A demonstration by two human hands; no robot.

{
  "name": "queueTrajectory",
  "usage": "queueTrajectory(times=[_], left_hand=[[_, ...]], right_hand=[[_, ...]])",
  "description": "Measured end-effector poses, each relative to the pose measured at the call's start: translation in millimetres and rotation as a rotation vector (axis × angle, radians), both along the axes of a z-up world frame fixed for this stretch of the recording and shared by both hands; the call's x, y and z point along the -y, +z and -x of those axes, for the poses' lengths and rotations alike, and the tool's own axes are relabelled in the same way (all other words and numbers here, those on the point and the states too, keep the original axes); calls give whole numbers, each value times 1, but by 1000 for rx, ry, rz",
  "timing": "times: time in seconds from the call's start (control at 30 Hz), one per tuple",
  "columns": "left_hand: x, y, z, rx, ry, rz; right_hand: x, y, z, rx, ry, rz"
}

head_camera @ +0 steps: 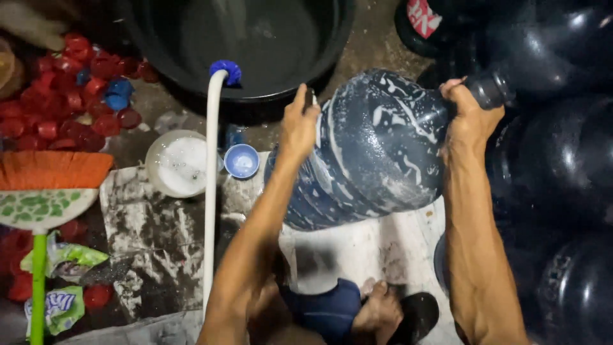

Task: The person scrubs a large blue water jug with soapy hands, rotating it to clean multiple sides. The person then lifts the jug and tilts it to drain excess water.

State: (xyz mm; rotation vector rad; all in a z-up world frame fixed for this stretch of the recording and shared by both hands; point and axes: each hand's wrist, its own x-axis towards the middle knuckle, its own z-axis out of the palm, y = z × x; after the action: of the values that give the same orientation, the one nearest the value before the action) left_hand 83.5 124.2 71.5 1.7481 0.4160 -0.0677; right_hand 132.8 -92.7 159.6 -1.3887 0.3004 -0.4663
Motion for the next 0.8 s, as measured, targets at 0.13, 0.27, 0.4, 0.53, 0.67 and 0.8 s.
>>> queueTrajectory(times=[0.13,0.27,0.4,0.53,0.67,0.8], left_hand=[[59,20,86,357,-30,-271],[88,-1,124,578,90,-330],[12,20,34,302,133,34],[-47,3,13,34,222,401],[-125,-39,65,139,684,872],[-206,-80,89,-209,579,29]], right_hand=[[1,6,-7,-108,-165,110],[6,-13,-10,-41,-191,214],[-17,-2,23,64,-141,50],[-42,9,43,252,121,369],[-39,-9,38,305,282,428],[-61,-2,30,260,322,524]])
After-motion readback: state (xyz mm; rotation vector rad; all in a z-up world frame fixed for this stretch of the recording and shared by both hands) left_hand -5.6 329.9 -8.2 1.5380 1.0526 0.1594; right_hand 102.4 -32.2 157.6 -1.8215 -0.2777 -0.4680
